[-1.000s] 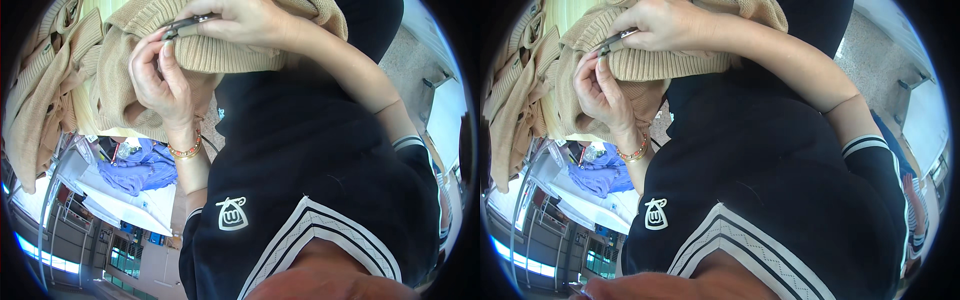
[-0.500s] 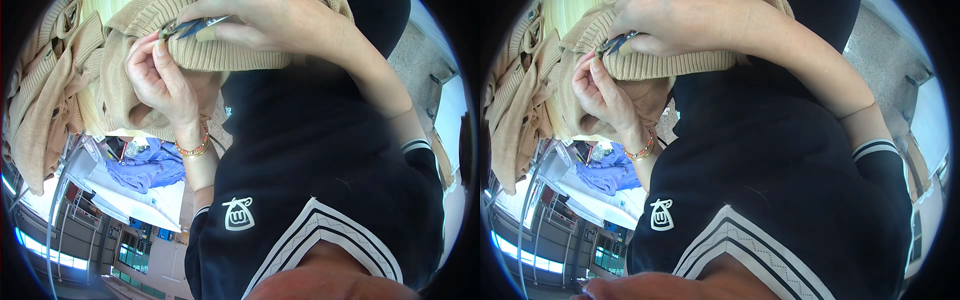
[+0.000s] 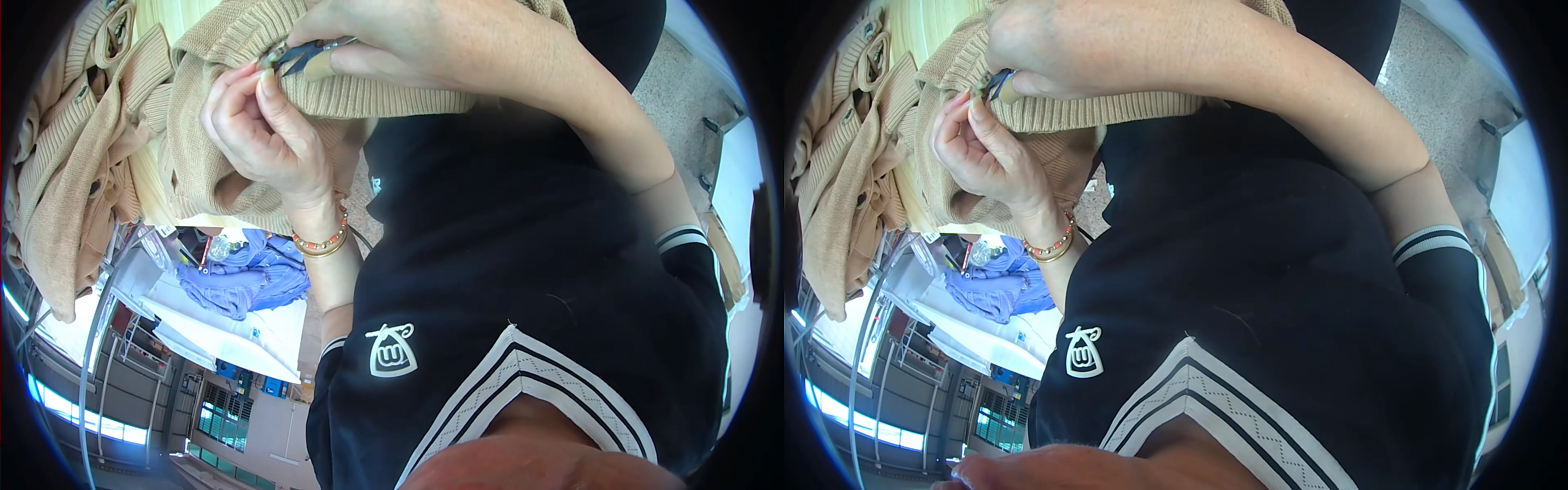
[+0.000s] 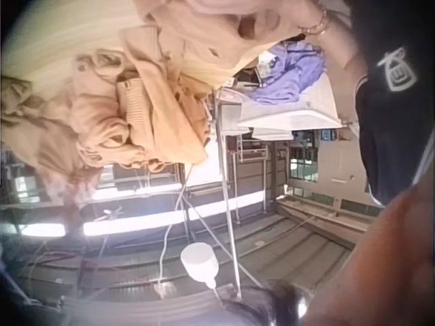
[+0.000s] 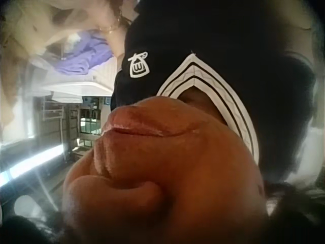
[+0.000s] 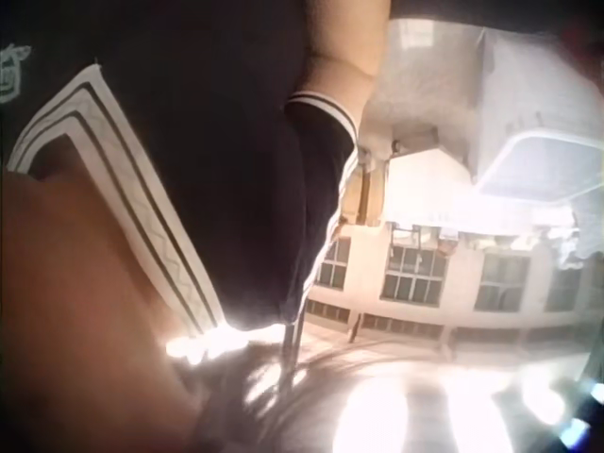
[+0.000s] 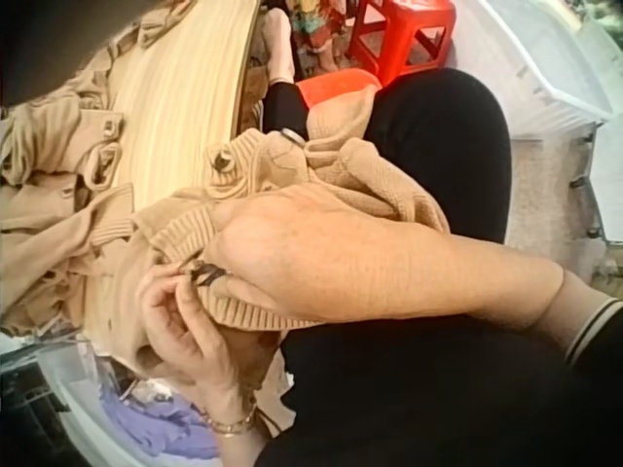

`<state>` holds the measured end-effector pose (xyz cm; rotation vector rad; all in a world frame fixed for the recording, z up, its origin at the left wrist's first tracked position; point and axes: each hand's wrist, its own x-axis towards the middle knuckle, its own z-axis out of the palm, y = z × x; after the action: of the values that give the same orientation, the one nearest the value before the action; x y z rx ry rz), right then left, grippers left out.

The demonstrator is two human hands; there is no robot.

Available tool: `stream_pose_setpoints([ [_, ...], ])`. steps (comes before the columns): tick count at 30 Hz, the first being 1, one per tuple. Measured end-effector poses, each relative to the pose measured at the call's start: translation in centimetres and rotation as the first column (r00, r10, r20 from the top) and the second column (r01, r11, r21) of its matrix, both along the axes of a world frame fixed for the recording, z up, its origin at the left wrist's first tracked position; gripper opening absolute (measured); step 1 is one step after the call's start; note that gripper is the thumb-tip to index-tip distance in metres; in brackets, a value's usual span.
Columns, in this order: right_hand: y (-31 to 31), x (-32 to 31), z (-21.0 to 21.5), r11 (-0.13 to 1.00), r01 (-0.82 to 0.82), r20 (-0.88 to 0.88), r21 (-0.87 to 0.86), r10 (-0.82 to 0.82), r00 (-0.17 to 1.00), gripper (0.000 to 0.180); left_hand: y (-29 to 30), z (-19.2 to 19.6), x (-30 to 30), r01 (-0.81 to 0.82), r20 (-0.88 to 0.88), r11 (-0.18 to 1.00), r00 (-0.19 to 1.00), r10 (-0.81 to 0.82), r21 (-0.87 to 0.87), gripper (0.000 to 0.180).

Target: Trimming loose threads from a beige knitted cardigan using thread snips.

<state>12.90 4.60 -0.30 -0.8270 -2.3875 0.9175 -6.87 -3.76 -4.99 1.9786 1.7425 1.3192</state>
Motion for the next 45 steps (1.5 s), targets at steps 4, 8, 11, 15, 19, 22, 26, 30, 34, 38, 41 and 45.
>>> stream_pose_setpoints([
  [4,0.1,-0.3,1.2,0.997,-0.050,0.054,-0.055,0.053,0.997,0.026,-0.1,-0.1,0.1,0.005,-0.149,0.994,0.989,0.011,0.111,0.013],
  [8,0.0,-0.4,0.9,0.997,0.012,0.100,-0.072,-0.005,0.995,0.023,-0.2,0.0,0.2,0.025,-0.262,0.993,0.965,0.005,0.112,0.013],
  [11,-0.2,-0.3,0.4,1.000,-0.005,0.106,0.001,0.005,0.994,0.021,-0.1,0.2,0.3,0.019,-0.290,0.990,0.957,0.023,0.141,0.012],
  [15,-0.4,0.6,0.3,0.996,0.091,0.010,0.010,-0.091,0.996,0.015,0.1,0.5,-0.4,-0.068,-0.132,0.990,0.988,0.085,0.126,0.011],
  [19,0.2,2.8,1.3,0.986,0.159,0.052,0.056,-0.162,0.985,0.027,-1.7,2.9,-1.3,-0.141,0.287,0.989,0.947,0.147,-0.038,0.024],
  [22,0.3,3.7,0.8,0.978,0.197,-0.048,0.067,-0.194,0.980,0.029,-2.2,3.8,-1.9,-0.088,0.215,0.954,0.965,0.154,-0.286,0.036],
  [26,-0.3,3.8,0.5,0.975,0.202,-0.202,0.095,-0.180,0.963,0.034,-2.4,2.8,-0.2,-0.052,0.152,0.897,0.980,0.131,-0.438,0.025],
  [30,-1.6,4.3,1.5,0.990,0.132,0.087,0.057,-0.137,0.987,0.037,-2.0,4.3,1.0,-0.029,-0.019,0.779,1.000,0.022,-0.627,0.040],
  [34,-3.6,4.2,-1.7,0.980,0.197,-0.238,0.022,-0.186,0.953,0.025,-0.4,4.2,2.5,0.106,-0.118,0.791,0.968,-0.220,-0.602,0.049],
  [38,-4.8,4.4,-2.1,0.975,0.182,-0.192,-0.125,-0.204,0.960,0.027,0.3,3.3,2.8,0.107,-0.195,0.836,0.949,-0.247,-0.538,0.047],
  [41,-5.1,5.6,-2.5,0.951,0.249,-0.223,-0.184,-0.287,0.932,0.022,0.4,2.6,2.3,0.203,-0.263,0.892,0.908,-0.325,-0.403,0.052],
  [45,-5.5,6.3,-2.9,0.923,0.260,-0.221,-0.283,-0.327,0.919,0.022,0.2,2.4,2.4,0.185,-0.490,0.894,0.782,-0.386,-0.409,0.059],
])
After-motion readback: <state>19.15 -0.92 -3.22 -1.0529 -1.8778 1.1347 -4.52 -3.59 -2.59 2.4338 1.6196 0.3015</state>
